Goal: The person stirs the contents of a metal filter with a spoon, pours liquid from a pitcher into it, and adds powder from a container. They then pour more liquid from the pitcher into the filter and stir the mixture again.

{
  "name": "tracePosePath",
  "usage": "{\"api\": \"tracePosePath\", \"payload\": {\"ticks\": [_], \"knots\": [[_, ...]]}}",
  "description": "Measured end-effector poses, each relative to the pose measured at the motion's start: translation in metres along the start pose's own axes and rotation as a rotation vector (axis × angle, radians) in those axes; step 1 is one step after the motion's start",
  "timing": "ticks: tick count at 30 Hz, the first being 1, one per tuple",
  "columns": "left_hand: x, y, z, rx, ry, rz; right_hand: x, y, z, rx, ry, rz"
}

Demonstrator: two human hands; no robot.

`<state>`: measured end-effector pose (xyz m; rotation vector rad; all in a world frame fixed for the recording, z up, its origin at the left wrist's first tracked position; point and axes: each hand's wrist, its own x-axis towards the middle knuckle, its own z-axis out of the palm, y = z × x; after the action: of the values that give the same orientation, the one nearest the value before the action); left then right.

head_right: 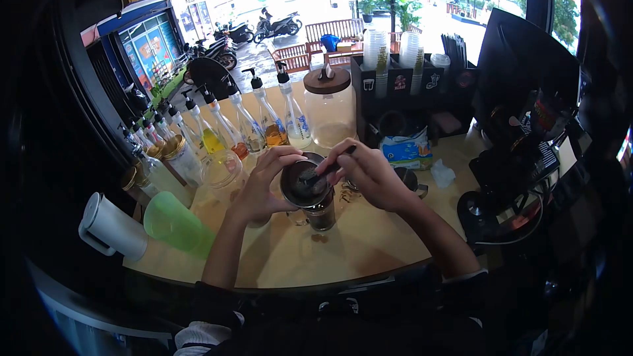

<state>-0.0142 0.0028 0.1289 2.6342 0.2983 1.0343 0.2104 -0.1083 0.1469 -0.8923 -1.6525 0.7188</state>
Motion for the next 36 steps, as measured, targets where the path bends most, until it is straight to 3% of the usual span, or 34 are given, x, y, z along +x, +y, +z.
{"api": "tracePosePath", "payload": {"ticks": [8, 10, 14, 18, 21, 23, 27, 29, 31, 33, 35, 36], "knots": [[-0.002, -0.003, 0.002, -0.118, 0.039, -0.037, 0.01, -0.003, 0.015, 0.012, 0.083, -0.029], [-0.004, -0.004, 0.005, -0.139, 0.074, -0.022, 0.009, -0.004, 0.022, 0.006, 0.234, -0.078], [-0.009, -0.008, 0.009, -0.131, 0.127, -0.013, 0.002, -0.008, 0.027, -0.142, 0.158, -0.062], [-0.011, -0.006, 0.008, -0.125, 0.124, -0.036, 0.0, -0.019, 0.03, -0.06, 0.22, -0.053], [-0.01, -0.009, 0.01, -0.118, 0.138, -0.018, -0.009, -0.022, 0.039, -0.054, 0.166, -0.164], [-0.012, -0.01, 0.011, -0.131, 0.127, -0.03, -0.012, -0.026, 0.04, -0.286, 0.133, -0.16], [-0.011, -0.013, 0.01, -0.131, 0.116, -0.045, -0.011, -0.024, 0.033, -0.059, 0.159, -0.188], [-0.012, -0.013, 0.01, -0.127, 0.122, -0.03, -0.015, -0.024, 0.032, -0.066, 0.118, -0.192], [-0.011, -0.007, 0.006, -0.098, 0.1, -0.027, -0.015, -0.022, 0.031, -0.26, 0.035, -0.233], [-0.01, -0.002, 0.004, -0.071, 0.077, -0.02, -0.014, -0.02, 0.027, -0.221, 0.05, -0.164], [-0.011, 0.001, 0.003, -0.06, 0.067, -0.029, -0.012, -0.02, 0.021, 0.042, 0.136, -0.025], [-0.01, 0.0, 0.002, -0.059, 0.07, -0.03, -0.013, -0.022, 0.017, 0.07, 0.141, -0.052]]}}
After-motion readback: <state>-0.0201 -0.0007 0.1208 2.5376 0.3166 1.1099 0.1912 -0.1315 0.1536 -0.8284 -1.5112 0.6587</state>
